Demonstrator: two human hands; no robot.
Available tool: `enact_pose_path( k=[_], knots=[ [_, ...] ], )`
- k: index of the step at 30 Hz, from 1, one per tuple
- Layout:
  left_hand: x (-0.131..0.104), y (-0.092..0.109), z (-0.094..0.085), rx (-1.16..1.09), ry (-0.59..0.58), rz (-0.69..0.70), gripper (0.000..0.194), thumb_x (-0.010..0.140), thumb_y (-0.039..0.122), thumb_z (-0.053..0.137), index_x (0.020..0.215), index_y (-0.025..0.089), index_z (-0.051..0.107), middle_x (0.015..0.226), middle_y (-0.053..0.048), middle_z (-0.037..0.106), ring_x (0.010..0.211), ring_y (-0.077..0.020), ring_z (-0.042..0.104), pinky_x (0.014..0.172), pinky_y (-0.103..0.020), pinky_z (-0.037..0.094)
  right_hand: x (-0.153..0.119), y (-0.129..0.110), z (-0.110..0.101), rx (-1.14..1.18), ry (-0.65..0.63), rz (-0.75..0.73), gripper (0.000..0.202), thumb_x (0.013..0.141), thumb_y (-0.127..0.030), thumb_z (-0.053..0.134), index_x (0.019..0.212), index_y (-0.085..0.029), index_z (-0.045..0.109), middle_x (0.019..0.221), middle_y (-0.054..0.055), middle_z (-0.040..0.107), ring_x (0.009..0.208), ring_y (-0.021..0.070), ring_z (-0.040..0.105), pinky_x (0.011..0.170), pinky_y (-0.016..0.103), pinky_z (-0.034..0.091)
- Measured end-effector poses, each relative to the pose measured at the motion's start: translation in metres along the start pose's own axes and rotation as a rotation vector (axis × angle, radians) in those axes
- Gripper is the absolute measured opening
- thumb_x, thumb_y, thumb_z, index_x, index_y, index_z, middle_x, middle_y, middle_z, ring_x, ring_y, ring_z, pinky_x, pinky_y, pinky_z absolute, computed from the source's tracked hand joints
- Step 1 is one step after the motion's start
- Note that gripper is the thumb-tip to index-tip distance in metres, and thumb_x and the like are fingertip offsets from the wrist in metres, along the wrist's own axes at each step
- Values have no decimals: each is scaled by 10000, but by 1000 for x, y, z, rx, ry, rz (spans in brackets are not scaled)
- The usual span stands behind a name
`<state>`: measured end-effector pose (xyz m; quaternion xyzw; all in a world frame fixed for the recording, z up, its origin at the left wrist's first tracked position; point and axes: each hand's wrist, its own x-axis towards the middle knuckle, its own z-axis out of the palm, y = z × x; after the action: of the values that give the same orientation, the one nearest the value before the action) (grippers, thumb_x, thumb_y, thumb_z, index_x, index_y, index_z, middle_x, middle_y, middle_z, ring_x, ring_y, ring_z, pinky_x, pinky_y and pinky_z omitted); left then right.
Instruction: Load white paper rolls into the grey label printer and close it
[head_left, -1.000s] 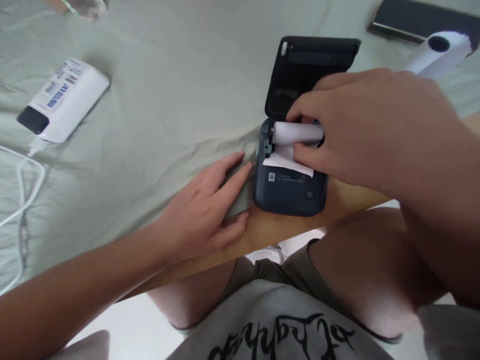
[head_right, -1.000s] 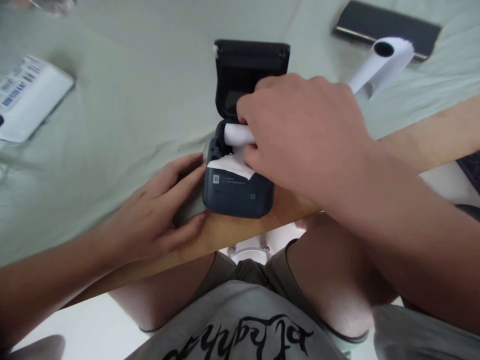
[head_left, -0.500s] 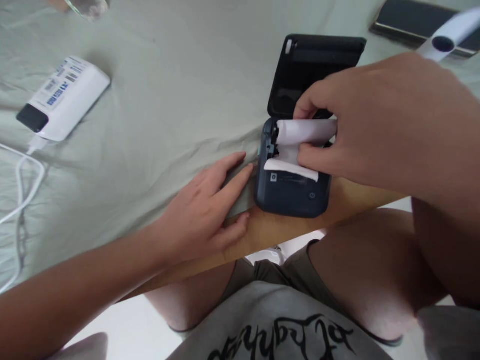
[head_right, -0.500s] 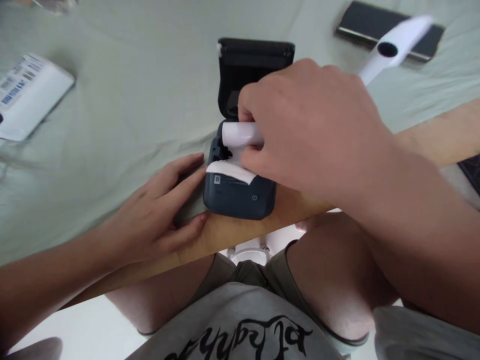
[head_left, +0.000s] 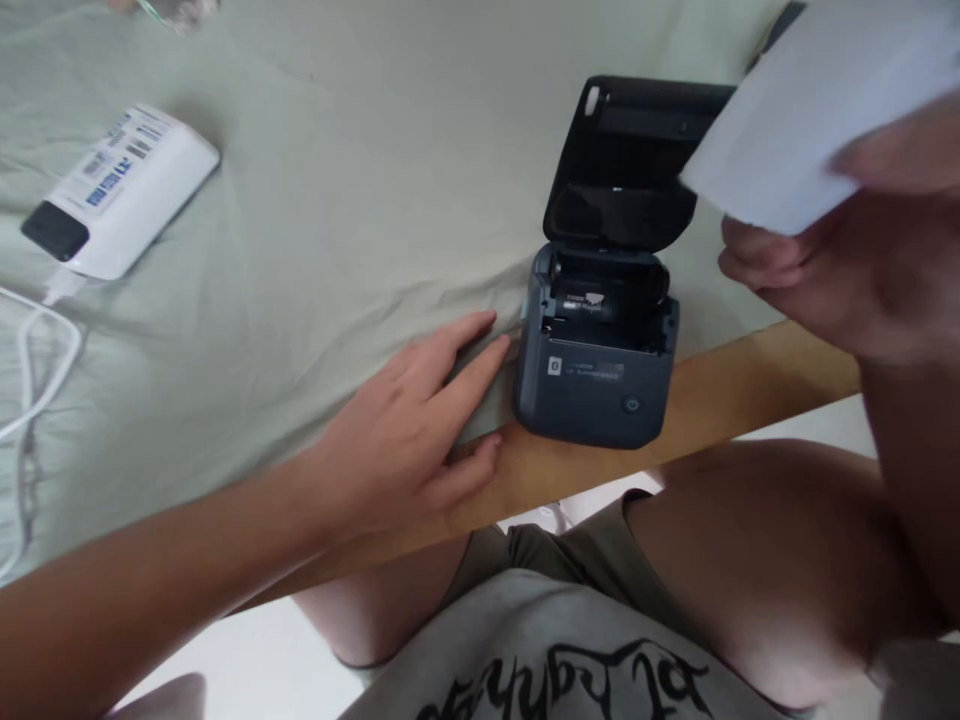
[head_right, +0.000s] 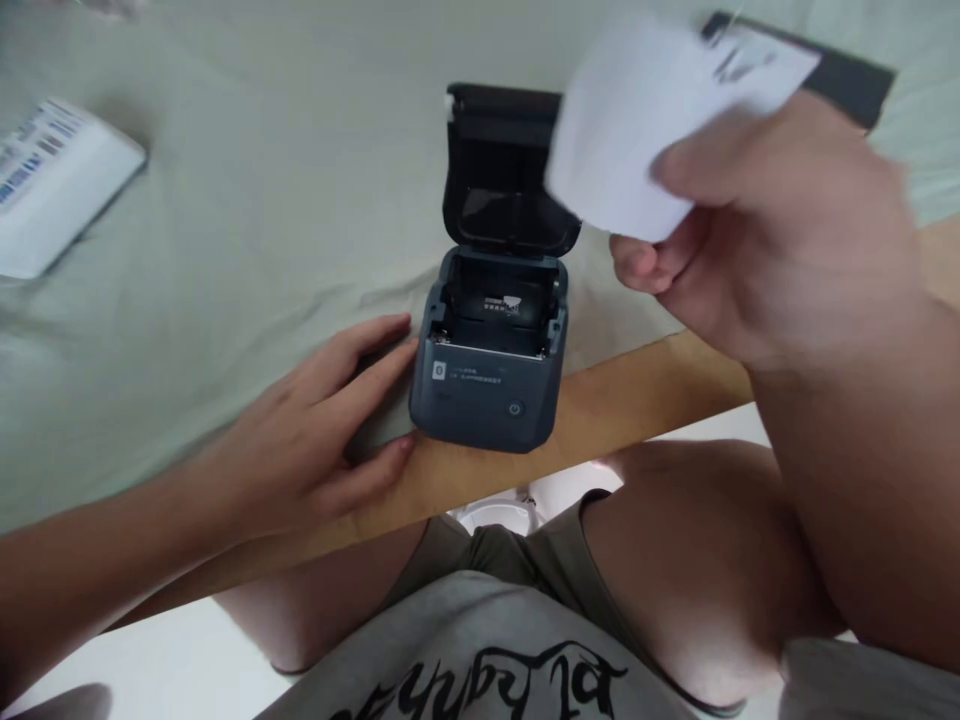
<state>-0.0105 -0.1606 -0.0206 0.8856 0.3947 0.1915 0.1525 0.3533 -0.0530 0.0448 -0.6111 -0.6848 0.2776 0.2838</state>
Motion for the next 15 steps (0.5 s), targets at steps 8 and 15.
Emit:
enact_pose_path(
  k=[8,15],
  knots=[
    [-1,-3,-1,-17,-15,4,791,1186,364,616,1964,267,509,1981,-199,610,1798,-454,684,1468,-636,675,-17,19,9,-77,-20,81,434,798,-506,898,960,-222,612,945,54,785,888,186,731,918,449,620],
    [0,-3,-3,3,-37,-12,803,1189,368,616,1978,277,498,1986,-186,599,1803,-444,678,1459,-634,685,-22,29,-1,-359,-1,-63,415,1027,-633,796,1144,-236,775,1264,128,862,1254,276,809,1233,510,649]
  ],
)
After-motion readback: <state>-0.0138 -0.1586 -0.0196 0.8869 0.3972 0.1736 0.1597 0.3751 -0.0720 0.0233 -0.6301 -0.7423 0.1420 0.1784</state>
